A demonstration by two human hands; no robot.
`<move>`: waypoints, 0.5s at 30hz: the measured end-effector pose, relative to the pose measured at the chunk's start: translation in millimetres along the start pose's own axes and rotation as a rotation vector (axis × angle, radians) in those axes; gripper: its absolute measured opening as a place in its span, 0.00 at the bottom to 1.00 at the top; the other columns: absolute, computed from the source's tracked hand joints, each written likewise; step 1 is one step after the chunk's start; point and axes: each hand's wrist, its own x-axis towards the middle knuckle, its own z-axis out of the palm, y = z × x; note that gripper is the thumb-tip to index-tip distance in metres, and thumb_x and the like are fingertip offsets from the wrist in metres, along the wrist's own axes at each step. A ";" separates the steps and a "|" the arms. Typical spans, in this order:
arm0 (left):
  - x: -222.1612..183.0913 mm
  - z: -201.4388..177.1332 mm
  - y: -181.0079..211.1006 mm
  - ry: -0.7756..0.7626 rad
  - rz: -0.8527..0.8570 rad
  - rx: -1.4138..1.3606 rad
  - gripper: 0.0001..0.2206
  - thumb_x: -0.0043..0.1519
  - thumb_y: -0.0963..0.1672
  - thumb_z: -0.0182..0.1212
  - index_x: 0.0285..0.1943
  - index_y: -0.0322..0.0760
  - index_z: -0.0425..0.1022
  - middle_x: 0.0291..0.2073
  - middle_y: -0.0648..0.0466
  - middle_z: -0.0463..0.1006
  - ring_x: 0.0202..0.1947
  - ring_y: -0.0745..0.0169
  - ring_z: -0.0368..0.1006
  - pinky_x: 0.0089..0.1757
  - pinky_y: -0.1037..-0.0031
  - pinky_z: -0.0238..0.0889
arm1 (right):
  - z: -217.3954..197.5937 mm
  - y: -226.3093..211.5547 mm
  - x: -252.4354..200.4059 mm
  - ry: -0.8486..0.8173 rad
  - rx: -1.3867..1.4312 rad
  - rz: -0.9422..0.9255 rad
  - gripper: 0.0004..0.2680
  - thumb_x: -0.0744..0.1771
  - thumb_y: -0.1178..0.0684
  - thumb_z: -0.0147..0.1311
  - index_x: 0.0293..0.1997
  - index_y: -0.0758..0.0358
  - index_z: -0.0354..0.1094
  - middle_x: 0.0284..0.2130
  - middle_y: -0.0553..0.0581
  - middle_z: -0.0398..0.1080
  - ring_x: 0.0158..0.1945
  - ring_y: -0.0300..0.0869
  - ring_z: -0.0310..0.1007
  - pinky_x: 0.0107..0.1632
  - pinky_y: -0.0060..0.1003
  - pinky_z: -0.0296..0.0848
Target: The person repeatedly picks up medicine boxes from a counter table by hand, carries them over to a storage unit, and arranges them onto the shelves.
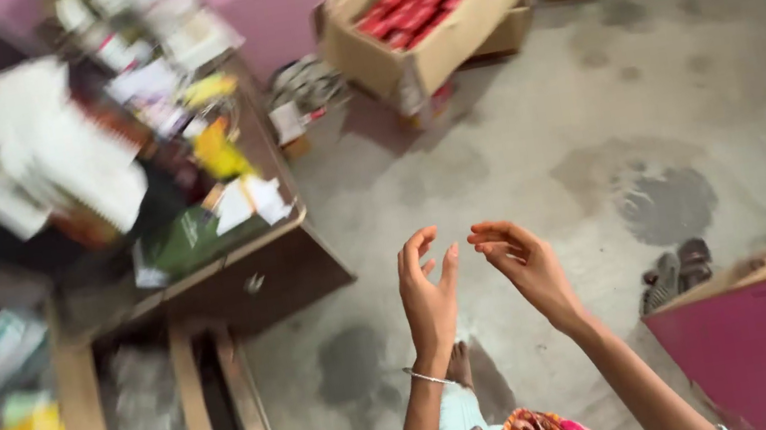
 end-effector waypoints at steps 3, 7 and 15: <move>54.6 42.3 5.1 -0.176 0.037 -0.009 0.17 0.63 0.46 0.62 0.61 0.39 0.71 0.56 0.52 0.77 0.58 0.57 0.73 0.53 0.65 0.70 | -25.8 5.3 48.2 0.144 0.064 -0.029 0.13 0.69 0.56 0.52 0.60 0.65 0.69 0.52 0.55 0.78 0.56 0.37 0.75 0.58 0.33 0.72; 113.3 102.1 13.7 -0.367 0.080 -0.064 0.18 0.65 0.46 0.61 0.62 0.37 0.70 0.58 0.51 0.75 0.60 0.56 0.72 0.55 0.64 0.68 | -67.8 18.6 74.0 0.377 0.068 -0.018 0.13 0.69 0.55 0.53 0.61 0.65 0.68 0.53 0.55 0.77 0.56 0.37 0.75 0.58 0.33 0.72; 187.0 243.5 46.4 -0.670 0.054 -0.062 0.19 0.65 0.46 0.59 0.65 0.38 0.68 0.62 0.52 0.73 0.62 0.56 0.70 0.57 0.65 0.67 | -178.3 25.7 130.6 0.748 0.139 0.054 0.15 0.69 0.54 0.53 0.63 0.63 0.65 0.54 0.55 0.76 0.57 0.38 0.74 0.58 0.33 0.72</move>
